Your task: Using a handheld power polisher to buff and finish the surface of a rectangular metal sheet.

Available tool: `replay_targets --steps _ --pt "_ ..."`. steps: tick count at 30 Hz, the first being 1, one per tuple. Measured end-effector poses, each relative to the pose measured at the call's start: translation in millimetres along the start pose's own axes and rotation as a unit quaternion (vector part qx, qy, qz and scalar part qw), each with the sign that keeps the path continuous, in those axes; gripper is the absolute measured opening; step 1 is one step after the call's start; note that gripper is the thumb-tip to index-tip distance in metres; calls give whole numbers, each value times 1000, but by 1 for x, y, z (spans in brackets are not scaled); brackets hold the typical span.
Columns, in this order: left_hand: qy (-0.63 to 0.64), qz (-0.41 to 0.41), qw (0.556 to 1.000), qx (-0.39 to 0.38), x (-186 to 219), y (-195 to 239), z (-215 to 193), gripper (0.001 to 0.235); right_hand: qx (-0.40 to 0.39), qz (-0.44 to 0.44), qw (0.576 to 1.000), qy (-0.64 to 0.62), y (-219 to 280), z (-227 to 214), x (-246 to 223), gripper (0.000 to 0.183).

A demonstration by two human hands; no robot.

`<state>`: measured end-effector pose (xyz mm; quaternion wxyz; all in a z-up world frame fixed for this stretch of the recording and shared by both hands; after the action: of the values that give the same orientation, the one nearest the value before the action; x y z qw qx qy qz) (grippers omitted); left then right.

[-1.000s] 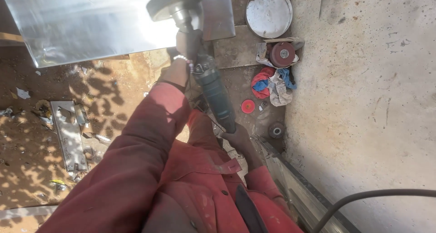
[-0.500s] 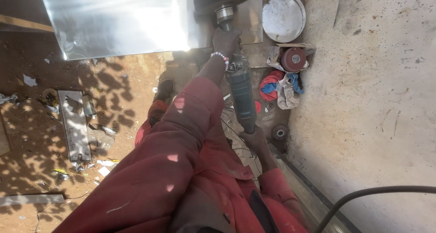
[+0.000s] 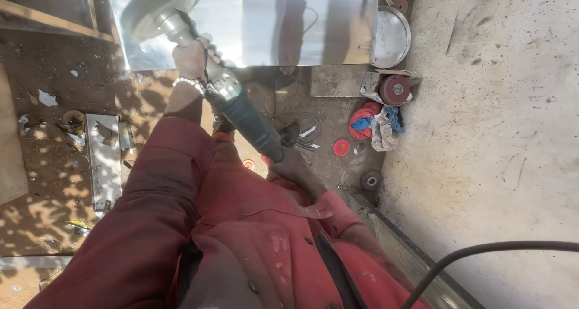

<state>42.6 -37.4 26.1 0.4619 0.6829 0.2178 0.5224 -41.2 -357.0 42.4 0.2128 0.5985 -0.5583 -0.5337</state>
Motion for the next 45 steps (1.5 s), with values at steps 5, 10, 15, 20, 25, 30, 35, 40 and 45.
replay_targets --steps 5,10,15,20,25,30,35,40,45 --pt "-16 -34 997 72 36 -54 -67 6 -42 -5 995 86 -14 23 -61 48" --pt "-237 -62 941 235 26 -198 -98 67 -85 20 988 125 15 4 -124 38" --pt "-61 -47 993 87 44 -57 -60 15 -31 -55 997 55 -27 26 -46 38" --pt "10 29 999 10 -20 -72 -5 7 3 31 999 32 10 -8 -22 53" --pt "-115 84 989 -43 -30 18 83 14 75 80 992 -70 30 -41 51 56" --pt "-96 7 992 -87 -100 37 176 38 88 72 991 -65 39 -85 127 40" --pt "-51 -28 989 -134 -158 71 278 13 122 69 982 -126 61 -133 170 29" --pt "-236 -22 954 -184 -153 127 323 21 137 186 955 -185 78 -169 176 33" --pt "-228 -21 957 -180 -149 136 326 8 129 125 970 -165 64 -167 204 25"
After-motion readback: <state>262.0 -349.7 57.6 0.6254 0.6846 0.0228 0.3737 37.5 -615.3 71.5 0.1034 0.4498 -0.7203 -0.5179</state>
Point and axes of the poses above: each hand's wrist, its own y-axis away from the middle knuckle, its own z-axis out of the palm, x = y × z, the point moved 1 cm from there along -y, towards the middle knuckle, and after that the axes turned 2 degrees about -z, right-handed, at the moved point
